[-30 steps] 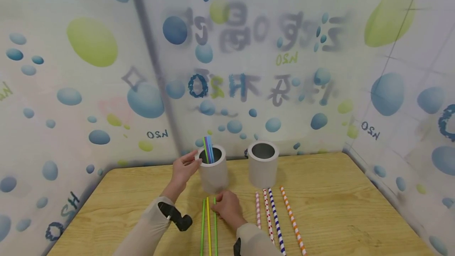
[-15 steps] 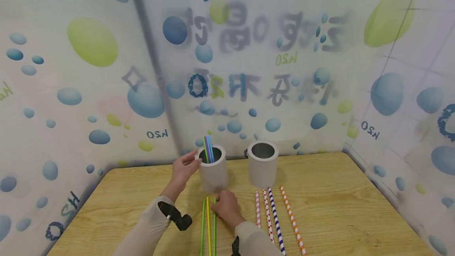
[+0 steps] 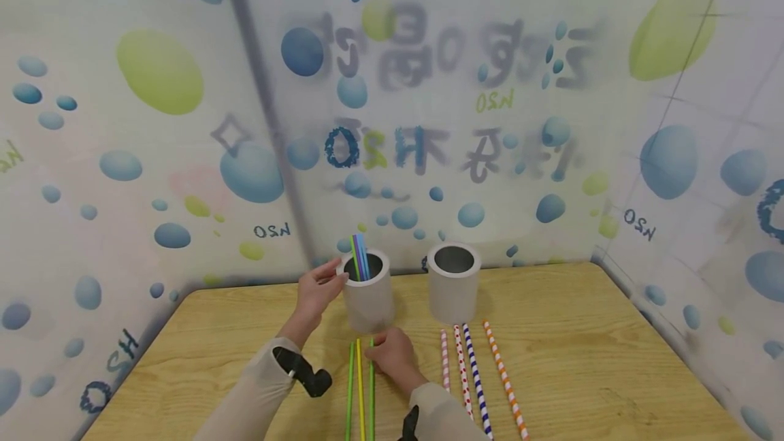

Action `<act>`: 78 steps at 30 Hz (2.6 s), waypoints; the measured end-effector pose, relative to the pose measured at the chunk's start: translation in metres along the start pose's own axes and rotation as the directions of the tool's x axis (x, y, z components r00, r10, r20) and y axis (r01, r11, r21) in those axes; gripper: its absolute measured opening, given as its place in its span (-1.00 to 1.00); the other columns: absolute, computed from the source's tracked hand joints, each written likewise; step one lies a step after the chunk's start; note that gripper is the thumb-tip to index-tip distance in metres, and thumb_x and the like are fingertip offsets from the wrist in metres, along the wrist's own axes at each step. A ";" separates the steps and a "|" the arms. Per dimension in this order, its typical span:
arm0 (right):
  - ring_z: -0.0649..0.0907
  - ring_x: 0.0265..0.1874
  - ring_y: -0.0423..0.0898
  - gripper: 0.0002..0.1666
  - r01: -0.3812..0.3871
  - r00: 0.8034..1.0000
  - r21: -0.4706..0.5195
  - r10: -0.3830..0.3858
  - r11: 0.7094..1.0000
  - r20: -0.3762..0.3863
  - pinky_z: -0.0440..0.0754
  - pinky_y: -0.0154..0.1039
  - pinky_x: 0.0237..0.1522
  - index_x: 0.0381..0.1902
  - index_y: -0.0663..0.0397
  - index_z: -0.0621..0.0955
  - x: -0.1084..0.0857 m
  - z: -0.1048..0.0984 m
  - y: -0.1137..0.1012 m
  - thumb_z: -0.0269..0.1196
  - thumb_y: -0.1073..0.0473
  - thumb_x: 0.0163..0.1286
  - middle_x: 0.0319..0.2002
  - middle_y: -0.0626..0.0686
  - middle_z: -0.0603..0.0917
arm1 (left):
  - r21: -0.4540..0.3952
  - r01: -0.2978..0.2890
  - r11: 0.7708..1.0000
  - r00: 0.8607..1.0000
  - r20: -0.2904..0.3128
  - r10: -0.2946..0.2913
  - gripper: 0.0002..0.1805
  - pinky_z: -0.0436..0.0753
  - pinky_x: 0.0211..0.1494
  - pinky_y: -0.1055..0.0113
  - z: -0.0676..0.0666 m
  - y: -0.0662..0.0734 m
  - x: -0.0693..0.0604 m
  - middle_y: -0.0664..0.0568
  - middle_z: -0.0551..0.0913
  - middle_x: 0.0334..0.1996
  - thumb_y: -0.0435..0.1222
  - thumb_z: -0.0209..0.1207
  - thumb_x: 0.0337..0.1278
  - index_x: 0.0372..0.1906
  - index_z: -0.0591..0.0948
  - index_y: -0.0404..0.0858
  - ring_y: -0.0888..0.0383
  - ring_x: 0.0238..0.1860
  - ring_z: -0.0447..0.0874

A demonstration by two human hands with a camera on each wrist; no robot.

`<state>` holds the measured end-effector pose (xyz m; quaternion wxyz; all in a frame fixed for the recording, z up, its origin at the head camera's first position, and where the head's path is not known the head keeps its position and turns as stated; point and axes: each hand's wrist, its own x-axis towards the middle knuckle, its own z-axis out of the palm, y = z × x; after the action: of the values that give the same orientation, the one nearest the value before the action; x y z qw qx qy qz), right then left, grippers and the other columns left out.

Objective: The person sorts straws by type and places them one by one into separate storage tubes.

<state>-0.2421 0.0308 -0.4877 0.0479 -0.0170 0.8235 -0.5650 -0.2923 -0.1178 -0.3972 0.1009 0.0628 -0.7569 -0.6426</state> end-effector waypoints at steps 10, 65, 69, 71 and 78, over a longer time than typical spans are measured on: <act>0.49 -0.77 -0.20 -0.76 -0.044 0.999 0.175 0.044 0.983 0.009 0.55 -0.29 -0.70 -0.34 0.43 0.56 -0.002 -0.002 -0.002 0.19 0.43 -0.06 -0.68 0.01 0.49 | 0.023 0.004 1.000 1.000 0.000 -0.004 -0.56 0.53 -0.17 0.32 0.000 0.002 -0.002 -0.12 0.50 -0.16 -0.35 0.25 -0.01 0.08 0.56 -0.23 0.04 -0.14 0.41; 0.58 -0.51 -0.12 -0.68 0.363 0.920 0.211 -0.313 0.908 -0.238 0.64 -0.22 -0.45 -0.08 0.31 0.54 0.056 -0.097 -0.155 0.14 0.36 0.17 -0.37 0.12 0.55 | 0.019 -0.001 1.000 1.000 0.018 0.001 -0.55 0.51 -0.22 0.38 -0.003 0.001 -0.001 -0.10 0.49 -0.17 -0.34 0.24 0.03 0.11 0.54 -0.23 0.05 -0.18 0.39; 0.60 -0.50 -0.08 -0.67 0.421 0.893 0.199 -0.365 0.885 -0.264 0.64 -0.23 -0.42 -0.05 0.33 0.52 0.061 -0.105 -0.171 0.12 0.37 0.19 -0.35 0.14 0.55 | 0.021 0.006 1.000 1.000 0.011 -0.006 -0.55 0.50 -0.21 0.38 -0.003 0.001 -0.001 -0.10 0.50 -0.16 -0.33 0.23 0.03 0.11 0.55 -0.22 0.06 -0.17 0.39; 0.61 -0.48 -0.06 -0.66 0.441 0.882 0.191 -0.383 0.877 -0.274 0.64 -0.22 -0.41 -0.03 0.33 0.51 0.064 -0.109 -0.178 0.11 0.37 0.21 -0.34 0.15 0.54 | 0.025 0.006 1.000 1.000 0.014 -0.006 -0.55 0.50 -0.21 0.37 -0.003 0.001 -0.001 -0.11 0.50 -0.15 -0.33 0.24 0.03 0.11 0.54 -0.22 0.05 -0.17 0.39; 0.60 -0.41 0.05 -0.67 0.456 0.870 0.194 -0.391 0.868 -0.299 0.64 -0.22 -0.39 -0.02 0.30 0.50 0.070 -0.114 -0.197 0.10 0.37 0.22 -0.33 0.16 0.52 | 0.029 0.000 1.000 1.000 0.024 -0.001 -0.55 0.51 -0.18 0.33 -0.002 0.001 -0.002 -0.12 0.50 -0.15 -0.34 0.24 0.01 0.10 0.54 -0.24 0.04 -0.16 0.40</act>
<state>-0.3278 0.0599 -0.2675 -0.1806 -0.1208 0.7178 -0.6614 -0.2901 -0.1194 -0.3960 0.0909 0.0569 -0.7672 -0.6324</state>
